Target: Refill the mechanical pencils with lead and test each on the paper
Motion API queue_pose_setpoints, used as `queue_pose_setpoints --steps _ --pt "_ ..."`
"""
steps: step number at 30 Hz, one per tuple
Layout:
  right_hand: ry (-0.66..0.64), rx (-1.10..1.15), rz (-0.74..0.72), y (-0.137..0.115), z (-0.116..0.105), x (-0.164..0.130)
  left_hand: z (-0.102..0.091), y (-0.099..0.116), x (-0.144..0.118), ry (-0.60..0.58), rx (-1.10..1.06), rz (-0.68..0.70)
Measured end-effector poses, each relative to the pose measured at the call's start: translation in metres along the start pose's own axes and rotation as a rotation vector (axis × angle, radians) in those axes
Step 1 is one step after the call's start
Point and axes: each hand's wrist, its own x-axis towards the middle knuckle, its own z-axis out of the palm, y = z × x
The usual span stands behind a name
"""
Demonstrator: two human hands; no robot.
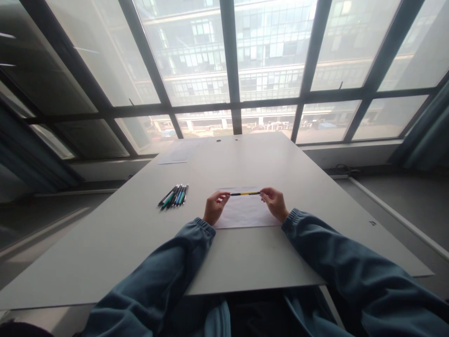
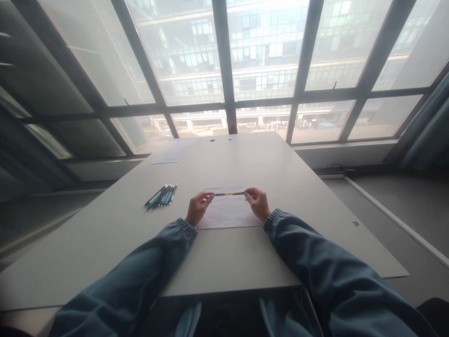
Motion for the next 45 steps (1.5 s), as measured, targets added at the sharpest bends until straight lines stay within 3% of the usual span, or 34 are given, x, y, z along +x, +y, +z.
queue_pose_setpoints --steps 45 --pt "-0.030 -0.032 -0.038 0.0002 -0.0035 0.0012 -0.0007 -0.0009 0.0005 -0.031 0.048 0.009"
